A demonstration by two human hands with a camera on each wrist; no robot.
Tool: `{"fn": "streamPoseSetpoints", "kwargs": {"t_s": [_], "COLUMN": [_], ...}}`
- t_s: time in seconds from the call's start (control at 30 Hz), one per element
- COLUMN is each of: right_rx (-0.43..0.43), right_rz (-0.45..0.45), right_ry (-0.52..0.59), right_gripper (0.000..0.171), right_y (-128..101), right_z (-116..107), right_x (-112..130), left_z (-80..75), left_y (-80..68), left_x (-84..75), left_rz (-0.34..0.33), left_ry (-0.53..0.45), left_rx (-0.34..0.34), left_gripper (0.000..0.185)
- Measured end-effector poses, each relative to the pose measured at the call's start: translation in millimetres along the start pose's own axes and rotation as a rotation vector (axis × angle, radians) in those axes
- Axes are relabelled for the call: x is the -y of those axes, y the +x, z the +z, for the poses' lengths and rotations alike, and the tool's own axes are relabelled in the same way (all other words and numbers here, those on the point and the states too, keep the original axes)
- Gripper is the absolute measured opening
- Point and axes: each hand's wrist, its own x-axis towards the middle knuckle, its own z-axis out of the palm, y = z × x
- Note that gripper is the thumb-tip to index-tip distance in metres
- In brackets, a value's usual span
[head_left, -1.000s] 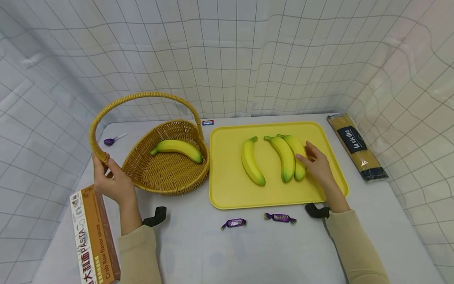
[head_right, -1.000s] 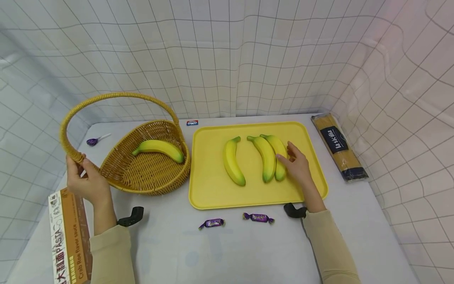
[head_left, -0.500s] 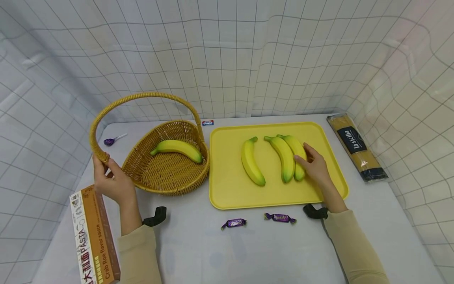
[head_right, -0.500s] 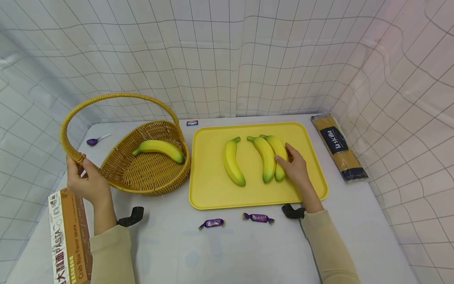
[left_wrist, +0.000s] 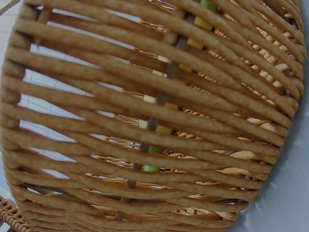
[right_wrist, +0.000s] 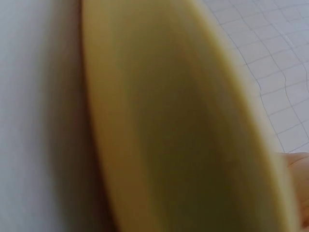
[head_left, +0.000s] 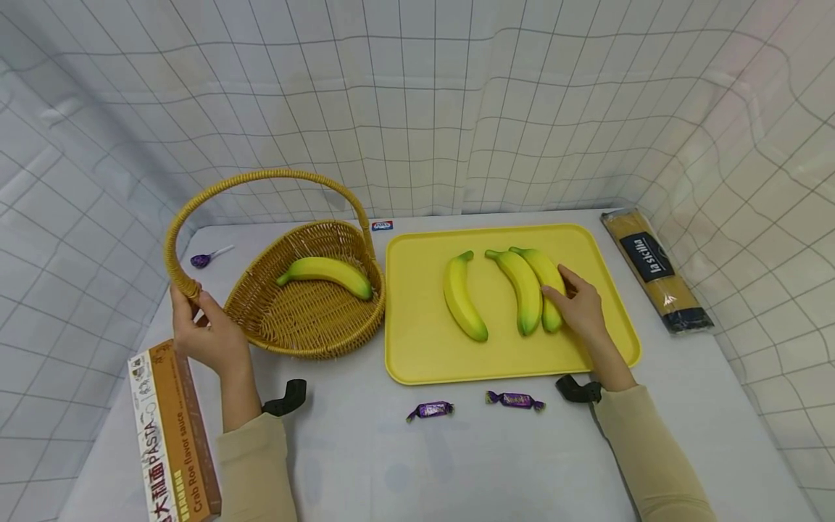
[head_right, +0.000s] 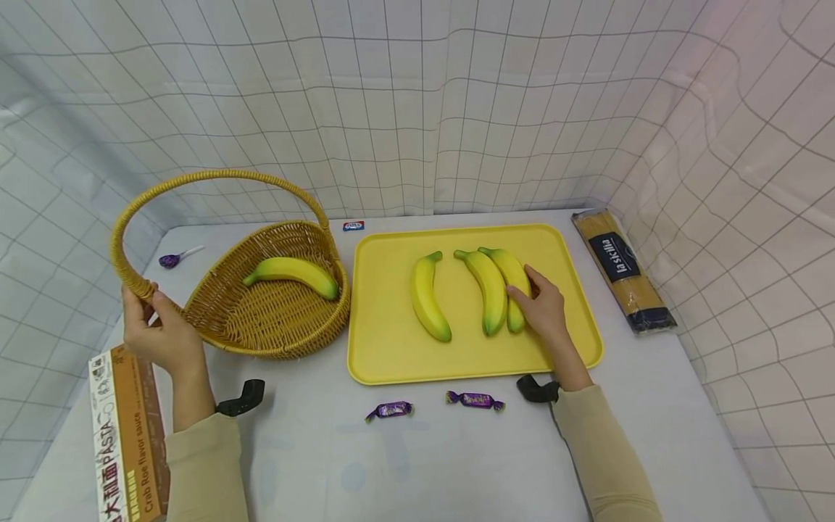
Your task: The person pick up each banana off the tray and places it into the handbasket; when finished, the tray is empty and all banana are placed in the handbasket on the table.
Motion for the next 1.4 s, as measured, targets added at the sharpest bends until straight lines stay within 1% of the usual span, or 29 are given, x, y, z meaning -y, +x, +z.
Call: {"fn": "streamPoseSetpoints", "kwargs": {"t_s": [0.17, 0.27, 0.43, 0.63, 0.73, 0.8, 0.83, 0.9, 1.03, 1.13, 1.23, 1.4], "right_rx": [-0.045, -0.078, -0.142, -0.148, -0.160, -0.174, -0.181, -0.190, -0.188, -0.171, -0.155, -0.130], "right_rz": [0.019, 0.048, 0.100, 0.163, 0.175, 0.163, 0.151, 0.120, 0.054, 0.005, -0.061, -0.195], "right_ry": [0.026, 0.028, 0.034, 0.045, 0.053, 0.055, 0.058, 0.058, 0.077, 0.084, 0.080, 0.067], "right_gripper": [0.062, 0.060, 0.056, 0.057, 0.057, 0.057, 0.057, 0.056, 0.054, 0.053, 0.052, 0.052], "right_y": [-1, -1, 0, -2, -5, -7, -7, -9, -12, -14, -17, -20], "right_z": [0, 1, 1, -5, -10, -13, -14, -16, -15, -12, -8, -1], "right_x": [3, 4, 4, 5, 8, 10, 12, 17, 29, 41, 54, 74], "left_z": [-1.1, -1.1, -0.5, 1.5, 1.7, 1.4, 1.0, 0.5, -0.2, 0.1, 0.0, -0.9], "left_y": [0.0, 0.0, 0.2, 0.4, -0.9, -1.8, -2.1, -2.5, -2.0, -1.3, -1.2, -0.9], "left_x": [-0.9, -0.8, -2.8, -3.8, -3.9, -4.3, -4.5, -5.2, -6.2, -5.3, -4.2, -1.9], "left_rz": [0.025, 0.032, 0.014, -0.005, -0.010, -0.019, -0.013, -0.005, -0.010, -0.040, -0.054, -0.003], "left_ry": [-0.010, -0.015, -0.021, -0.026, -0.019, -0.021, -0.018, -0.014, -0.014, -0.007, -0.001, -0.018], "left_rx": [-0.005, -0.006, 0.008, 0.000, 0.005, 0.008, 0.013, 0.015, 0.012, 0.004, -0.002, 0.005], "left_gripper": [0.031, 0.031, 0.032, 0.032, 0.033, 0.033, 0.033, 0.033, 0.034, 0.034, 0.033, 0.032]}}
